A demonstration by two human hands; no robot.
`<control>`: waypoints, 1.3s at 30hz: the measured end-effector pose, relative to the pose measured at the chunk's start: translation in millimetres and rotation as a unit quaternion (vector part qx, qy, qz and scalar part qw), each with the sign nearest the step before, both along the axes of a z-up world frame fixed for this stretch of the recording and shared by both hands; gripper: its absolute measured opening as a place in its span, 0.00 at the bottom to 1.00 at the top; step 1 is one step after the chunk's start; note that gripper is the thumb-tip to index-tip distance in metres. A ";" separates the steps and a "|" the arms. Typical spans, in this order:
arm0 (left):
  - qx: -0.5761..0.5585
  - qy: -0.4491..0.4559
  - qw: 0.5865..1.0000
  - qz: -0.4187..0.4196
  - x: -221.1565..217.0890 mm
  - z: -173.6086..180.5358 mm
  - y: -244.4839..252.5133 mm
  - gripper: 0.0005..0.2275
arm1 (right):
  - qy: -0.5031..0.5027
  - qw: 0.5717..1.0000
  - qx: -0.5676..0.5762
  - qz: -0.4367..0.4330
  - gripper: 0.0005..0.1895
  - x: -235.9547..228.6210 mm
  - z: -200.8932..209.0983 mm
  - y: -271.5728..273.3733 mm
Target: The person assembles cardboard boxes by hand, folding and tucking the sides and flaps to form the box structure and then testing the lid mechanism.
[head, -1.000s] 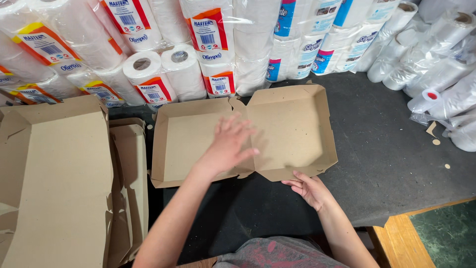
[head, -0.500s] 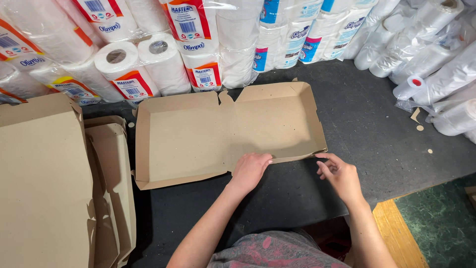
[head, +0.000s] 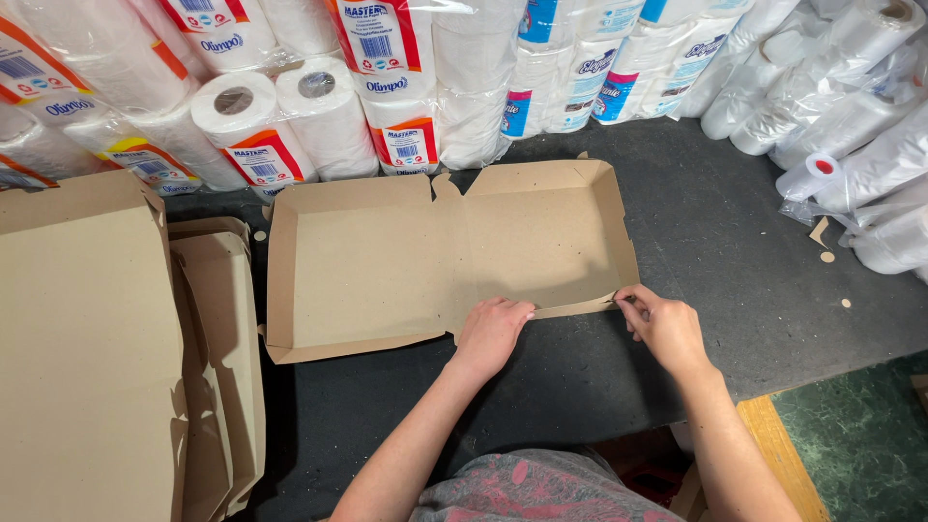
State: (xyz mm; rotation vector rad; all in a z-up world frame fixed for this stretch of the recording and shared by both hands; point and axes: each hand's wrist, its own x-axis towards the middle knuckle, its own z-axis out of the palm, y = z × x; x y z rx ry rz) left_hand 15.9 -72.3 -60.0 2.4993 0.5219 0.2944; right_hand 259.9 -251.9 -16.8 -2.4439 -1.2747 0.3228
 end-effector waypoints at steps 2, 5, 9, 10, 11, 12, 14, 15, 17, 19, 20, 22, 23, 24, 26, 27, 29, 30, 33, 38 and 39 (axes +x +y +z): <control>-0.005 0.001 1.000 0.002 -0.2 2.9 -0.1 0.16 | 0.004 1.000 0.001 0.012 0.05 -2.1 1.0 -0.4; -0.013 0.003 1.000 0.007 -2.7 0.1 -2.5 0.16 | 0.029 0.999 0.010 0.033 0.07 -3.8 8.2 -3.5; -0.018 -0.009 1.000 0.015 0.6 -2.4 -0.5 0.16 | 0.080 0.994 0.060 0.050 0.07 3.1 9.3 -9.9; -0.019 -0.007 1.000 0.016 0.2 -2.2 -1.0 0.16 | 0.082 0.994 0.058 0.051 0.07 2.7 5.8 -10.0; -0.016 -0.007 1.000 0.015 0.2 -2.2 -1.5 0.15 | 0.077 0.994 0.066 0.049 0.07 2.7 2.2 -10.2; -0.013 -0.008 1.000 0.012 1.5 -2.0 -1.6 0.15 | 0.071 0.994 0.074 0.045 0.07 3.2 -0.9 -11.0; -0.010 -0.004 1.000 0.014 2.8 -3.5 -2.1 0.15 | 0.063 0.995 0.063 0.048 0.07 2.0 0.1 -10.2; -0.006 -0.002 1.000 0.017 3.9 -3.9 -2.3 0.15 | 0.054 0.996 0.053 0.053 0.07 1.7 0.9 -9.9; -0.001 -0.003 1.000 0.013 4.6 -4.4 -1.4 0.15 | 0.060 0.995 0.050 0.060 0.07 0.5 8.6 -9.9; 0.005 -0.006 1.000 0.011 5.2 -1.7 -0.6 0.15 | 0.065 0.994 0.048 0.068 0.08 1.4 11.7 -9.8; -0.002 0.003 1.000 0.011 4.6 0.8 -1.5 0.15 | 0.074 0.993 0.068 0.055 0.08 2.7 10.7 -10.1; -0.008 0.012 1.000 0.012 5.5 -1.2 -3.2 0.15 | 0.083 0.992 0.088 0.045 0.07 4.6 5.0 -10.3; -0.003 0.027 1.000 0.010 7.5 -5.6 -3.9 0.15 | 0.080 0.992 0.083 0.042 0.07 5.5 0.4 -10.1; 0.000 0.044 0.999 0.006 9.8 -10.3 -5.7 0.15 | 0.077 0.993 0.077 0.037 0.07 6.0 -4.4 -12.1; 0.023 0.040 0.999 -0.010 22.2 7.0 -13.0 0.13 | 0.068 0.994 0.069 0.049 0.07 0.3 0.6 -9.2; 0.045 0.036 0.998 -0.026 27.9 15.1 -17.9 0.12 | 0.059 0.994 0.061 0.061 0.07 -3.2 2.6 -9.1; 0.042 0.045 0.997 -0.046 48.8 13.2 -28.7 0.12 | 0.051 0.995 0.056 0.067 0.07 -11.6 1.9 -9.4; 0.043 0.053 0.996 -0.063 62.0 13.9 -31.6 0.13 | 0.040 0.995 0.053 0.076 0.06 -13.0 3.4 -7.1; 0.091 -0.016 0.995 -0.047 95.2 -17.2 -39.6 0.06 | 0.017 0.997 0.044 0.060 0.06 -15.6 12.2 -9.0; 0.074 -0.018 0.996 -0.036 101.5 -20.5 -41.4 0.06 | 0.022 0.997 0.032 0.061 0.06 -11.5 22.7 -9.2; 0.052 -0.018 0.998 -0.032 99.5 -18.6 -41.8 0.05 | 0.017 0.997 0.025 0.070 0.06 -12.8 25.0 -8.2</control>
